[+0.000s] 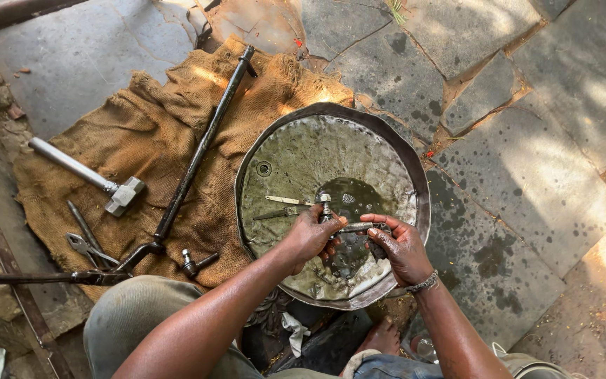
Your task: The person cleans a small mechanical metal part by rubbing it with their hands in a basin filled with dark liquid, then uses a thin metal tool to scrape residue from the part.
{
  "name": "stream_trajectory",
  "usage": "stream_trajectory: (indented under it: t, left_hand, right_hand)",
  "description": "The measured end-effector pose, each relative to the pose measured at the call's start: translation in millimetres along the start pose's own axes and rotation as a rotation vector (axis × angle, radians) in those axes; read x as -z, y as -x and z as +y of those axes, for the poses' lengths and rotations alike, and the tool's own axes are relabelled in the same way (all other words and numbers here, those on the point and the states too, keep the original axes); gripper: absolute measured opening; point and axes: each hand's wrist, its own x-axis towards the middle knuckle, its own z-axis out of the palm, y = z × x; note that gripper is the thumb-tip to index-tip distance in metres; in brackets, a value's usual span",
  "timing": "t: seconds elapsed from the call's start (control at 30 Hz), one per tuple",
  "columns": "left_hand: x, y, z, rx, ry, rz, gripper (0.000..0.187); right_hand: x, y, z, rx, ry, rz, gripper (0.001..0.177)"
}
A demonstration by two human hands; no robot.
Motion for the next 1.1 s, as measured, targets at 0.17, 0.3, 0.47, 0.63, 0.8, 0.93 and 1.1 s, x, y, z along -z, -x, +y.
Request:
stream_trajectory:
  t: [0.17, 0.3, 0.47, 0.63, 0.8, 0.93, 1.1]
  left_hand:
    - [-3, 0, 0, -0.048, -0.034, 0.036, 0.038]
    - [-4, 2, 1, -0.078, -0.047, 0.035, 0.036]
    - [-4, 3, 2, -0.099, -0.078, 0.013, 0.036]
    - [-4, 4, 3, -0.12, -0.073, 0.004, 0.035]
    - [-5, 4, 0, -0.142, -0.096, 0.014, 0.03]
    - [-6, 5, -4, -0.232, -0.124, 0.003, 0.024]
    - [-6, 19, 7, -0.23, -0.271, 0.036, 0.022]
  right_hand:
    - [-3, -1, -6, -0.021, -0.014, 0.008, 0.032]
    - [-2, 0, -6, -0.006, 0.034, 0.005, 0.033]
    - [0, -2, -4, -0.019, 0.056, 0.021, 0.033]
    - [-1, -2, -6, -0.025, 0.03, 0.036, 0.032]
    - [1, -2, -5, -0.008, 0.011, 0.037, 0.033]
    - [2, -1, -5, -0.002, 0.019, 0.035, 0.033]
    - [1, -1, -5, -0.011, 0.015, 0.032, 0.033]
